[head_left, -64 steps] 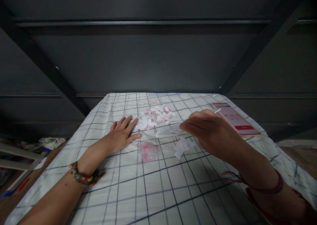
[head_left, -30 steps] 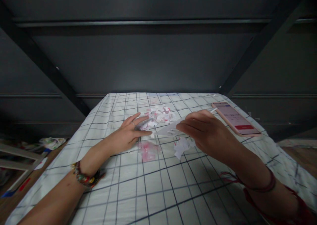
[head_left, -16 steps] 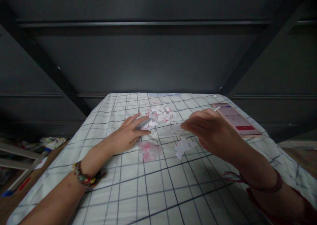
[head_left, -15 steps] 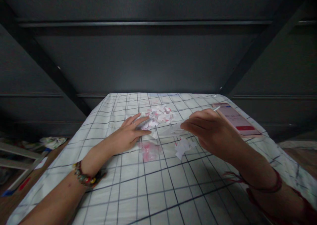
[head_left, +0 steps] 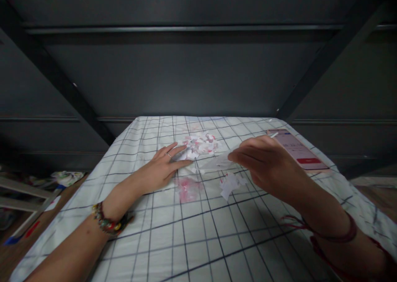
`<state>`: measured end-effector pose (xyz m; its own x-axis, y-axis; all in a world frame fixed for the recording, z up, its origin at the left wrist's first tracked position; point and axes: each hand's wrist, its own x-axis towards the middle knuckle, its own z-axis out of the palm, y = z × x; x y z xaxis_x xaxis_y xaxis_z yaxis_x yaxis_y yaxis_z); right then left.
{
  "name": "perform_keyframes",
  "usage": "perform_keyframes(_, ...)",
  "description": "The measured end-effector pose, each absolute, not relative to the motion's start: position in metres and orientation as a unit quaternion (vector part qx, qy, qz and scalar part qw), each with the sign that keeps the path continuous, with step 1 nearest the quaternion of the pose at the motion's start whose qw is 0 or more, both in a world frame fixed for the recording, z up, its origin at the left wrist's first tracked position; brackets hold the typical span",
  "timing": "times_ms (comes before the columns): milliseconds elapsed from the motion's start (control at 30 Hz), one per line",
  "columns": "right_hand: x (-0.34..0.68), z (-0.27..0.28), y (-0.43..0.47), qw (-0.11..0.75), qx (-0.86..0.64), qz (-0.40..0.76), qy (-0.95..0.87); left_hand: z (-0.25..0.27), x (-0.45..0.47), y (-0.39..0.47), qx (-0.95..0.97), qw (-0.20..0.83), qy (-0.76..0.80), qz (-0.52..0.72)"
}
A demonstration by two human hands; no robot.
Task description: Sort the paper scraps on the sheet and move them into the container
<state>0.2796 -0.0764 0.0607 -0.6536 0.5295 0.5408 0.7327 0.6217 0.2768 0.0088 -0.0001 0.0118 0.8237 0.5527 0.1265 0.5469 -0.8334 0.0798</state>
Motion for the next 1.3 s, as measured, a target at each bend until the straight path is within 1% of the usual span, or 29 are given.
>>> perform_keyframes(100, 0.274, 0.060, -0.077, 0.215, -0.342, -0.242, -0.882, 0.011, 0.009, 0.000, 0.957, 0.023, 0.284, 0.062)
perform_keyframes(267, 0.279, 0.062, -0.076, 0.184, -0.361, -0.243, -0.881, 0.013, 0.008, -0.001, 0.955, 0.023, 0.291, 0.061)
perform_keyframes(467, 0.283, 0.062, -0.076, 0.200, -0.376, -0.251, -0.869, 0.013, 0.007, 0.000, 0.956, 0.005, 0.277, 0.097)
perform_keyframes(600, 0.284, 0.059, -0.073, 0.187, -0.383, -0.232, -0.874, 0.011, 0.007, 0.001, 0.957, -0.007, 0.262, 0.126)
perform_keyframes(800, 0.298, 0.055, -0.064, 0.236, -0.423, -0.198, -0.852, 0.010, 0.007, 0.001, 0.954, -0.013, 0.272, 0.123)
perform_keyframes(933, 0.302, 0.051, -0.061, 0.238, -0.437, -0.170, -0.851, 0.008, 0.005, 0.003, 0.936, -0.030, 0.335, 0.100)
perform_keyframes(1033, 0.308, 0.051, -0.060, 0.239, -0.447, -0.145, -0.850, 0.003, 0.002, 0.007, 0.899, -0.045, 0.428, 0.084)
perform_keyframes(1133, 0.312, 0.051, -0.059, 0.261, -0.437, -0.152, -0.847, -0.002, -0.001, 0.008, 0.854, -0.048, 0.515, 0.047)
perform_keyframes(1233, 0.312, 0.049, -0.058, 0.281, -0.421, -0.145, -0.850, -0.004, -0.001, 0.007, 0.828, -0.050, 0.558, 0.018)
perform_keyframes(1300, 0.313, 0.048, -0.057, 0.275, -0.419, -0.131, -0.856, -0.005, 0.000, 0.006, 0.815, -0.048, 0.578, 0.003)
